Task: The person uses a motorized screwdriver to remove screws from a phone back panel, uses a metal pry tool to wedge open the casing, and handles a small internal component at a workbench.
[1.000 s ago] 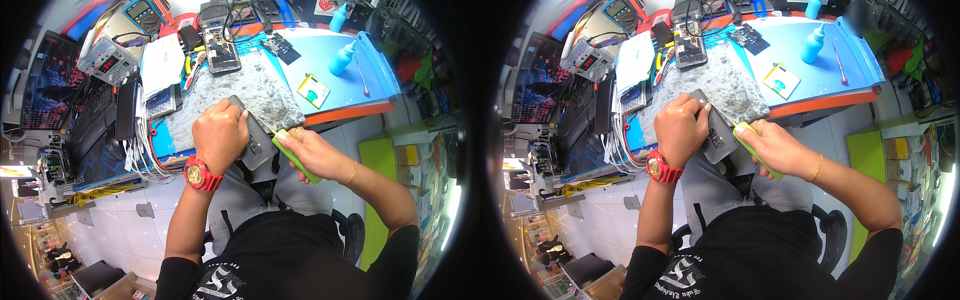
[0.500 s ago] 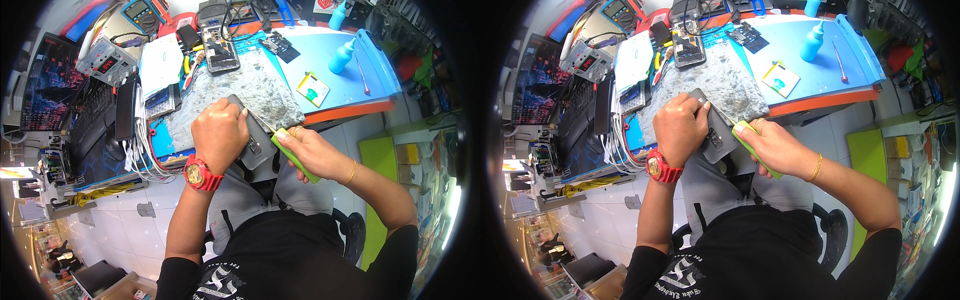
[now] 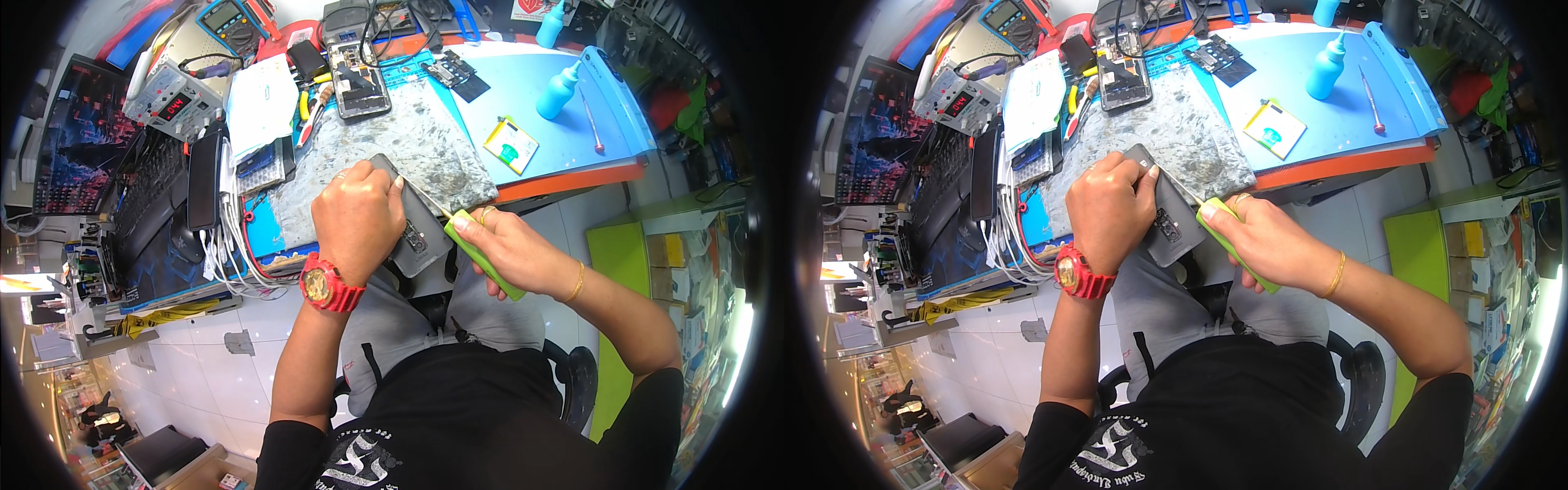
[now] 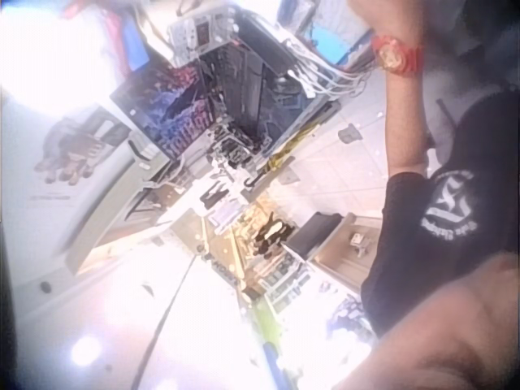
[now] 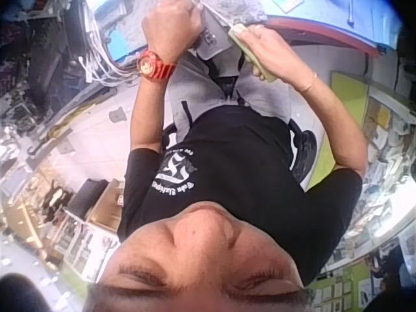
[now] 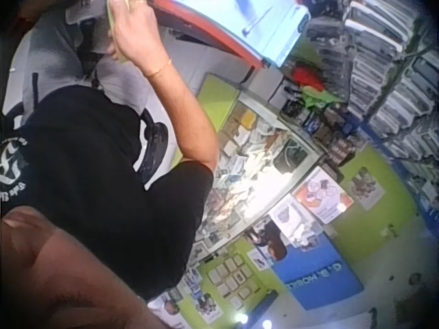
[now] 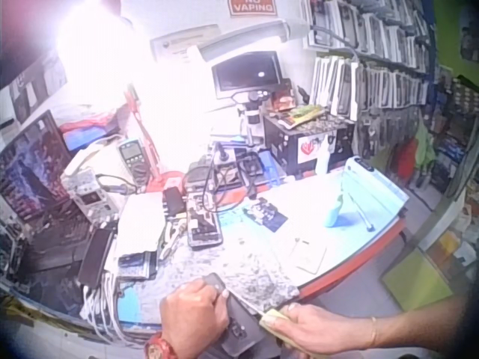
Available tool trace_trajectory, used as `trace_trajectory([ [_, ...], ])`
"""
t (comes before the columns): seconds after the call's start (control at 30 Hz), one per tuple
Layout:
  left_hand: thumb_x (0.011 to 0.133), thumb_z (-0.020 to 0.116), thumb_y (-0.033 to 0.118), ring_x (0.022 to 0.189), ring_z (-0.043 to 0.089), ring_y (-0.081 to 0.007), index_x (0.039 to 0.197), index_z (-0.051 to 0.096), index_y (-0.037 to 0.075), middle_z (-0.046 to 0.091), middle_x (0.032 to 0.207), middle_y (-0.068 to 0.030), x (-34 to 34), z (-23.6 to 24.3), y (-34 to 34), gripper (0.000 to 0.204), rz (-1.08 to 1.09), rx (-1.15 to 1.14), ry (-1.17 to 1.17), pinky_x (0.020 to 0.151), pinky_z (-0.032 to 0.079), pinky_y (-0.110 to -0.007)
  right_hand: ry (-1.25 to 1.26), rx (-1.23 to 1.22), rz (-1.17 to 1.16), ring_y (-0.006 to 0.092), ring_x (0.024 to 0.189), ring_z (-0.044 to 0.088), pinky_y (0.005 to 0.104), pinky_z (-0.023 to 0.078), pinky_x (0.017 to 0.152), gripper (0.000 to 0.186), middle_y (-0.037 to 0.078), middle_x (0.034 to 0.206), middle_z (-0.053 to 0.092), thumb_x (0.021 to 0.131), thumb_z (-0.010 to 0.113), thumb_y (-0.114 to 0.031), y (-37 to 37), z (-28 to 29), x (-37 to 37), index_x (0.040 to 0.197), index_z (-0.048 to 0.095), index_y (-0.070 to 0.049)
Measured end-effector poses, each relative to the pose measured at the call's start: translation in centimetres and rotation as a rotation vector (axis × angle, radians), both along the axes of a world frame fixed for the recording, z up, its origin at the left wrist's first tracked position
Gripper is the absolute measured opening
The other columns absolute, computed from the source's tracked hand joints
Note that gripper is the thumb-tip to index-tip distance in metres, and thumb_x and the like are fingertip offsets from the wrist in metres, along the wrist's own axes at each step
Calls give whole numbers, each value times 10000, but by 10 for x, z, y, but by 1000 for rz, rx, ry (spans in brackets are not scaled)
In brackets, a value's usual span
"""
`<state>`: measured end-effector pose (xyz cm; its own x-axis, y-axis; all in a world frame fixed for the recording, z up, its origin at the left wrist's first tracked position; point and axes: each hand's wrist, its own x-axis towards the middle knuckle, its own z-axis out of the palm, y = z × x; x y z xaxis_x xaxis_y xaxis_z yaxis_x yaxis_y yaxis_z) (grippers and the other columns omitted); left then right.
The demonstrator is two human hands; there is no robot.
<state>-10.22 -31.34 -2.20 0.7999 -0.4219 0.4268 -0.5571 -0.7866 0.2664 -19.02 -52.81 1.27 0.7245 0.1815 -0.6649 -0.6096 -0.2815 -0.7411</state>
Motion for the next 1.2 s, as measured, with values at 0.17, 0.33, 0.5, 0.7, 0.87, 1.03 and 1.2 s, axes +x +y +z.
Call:
trace_trajectory([
  [0.17,888,802,212,721,692,-347,738,723,51,668,784,-107,0,0,0,234,1,1,-4,640,534,-465,-27,8,-14,155,540,659,312,534,424,578,64,786,584,1103,514,-545,0,-1,2,1098,585,29],
  [0.33,894,799,217,723,691,-350,740,715,51,665,784,-109,0,0,-1,242,2,5,-8,639,533,-471,-50,-10,-6,151,534,653,310,525,420,555,57,781,582,1105,513,-534,1,-3,4,1041,572,14],
  [0.5,900,797,218,721,689,-351,749,711,53,661,785,-107,0,-1,0,239,-11,7,-23,635,532,-469,-72,-39,14,138,530,641,301,524,434,536,48,782,577,1112,507,-527,1,-5,6,1068,566,4],
  [0.7,886,810,191,722,689,-327,766,725,63,673,804,-89,-7,0,11,195,-70,2,15,645,539,-451,-81,-30,8,123,530,626,293,521,457,527,43,789,579,1123,504,-504,2,0,-8,1186,576,14],
  [0.87,872,810,142,766,705,-299,823,774,67,716,846,-71,-13,2,13,97,-120,-86,-7,681,560,-416,-75,16,-10,138,524,630,310,508,448,604,64,777,611,1102,541,-524,8,-9,-23,1254,590,58],
  [1.03,864,798,140,785,696,-292,787,743,75,676,835,-72,-21,0,13,115,-122,-14,-3,652,565,-417,-18,66,-47,131,533,631,296,524,457,562,50,792,595,1114,510,-537,11,-14,-22,1183,571,17],
  [1.2,854,799,128,770,680,-304,752,713,70,654,805,-80,-22,3,11,146,-120,9,-2,636,554,-429,39,155,-110,134,535,629,301,529,449,574,51,815,587,1105,507,-567,19,-13,-32,1130,552,4],
])
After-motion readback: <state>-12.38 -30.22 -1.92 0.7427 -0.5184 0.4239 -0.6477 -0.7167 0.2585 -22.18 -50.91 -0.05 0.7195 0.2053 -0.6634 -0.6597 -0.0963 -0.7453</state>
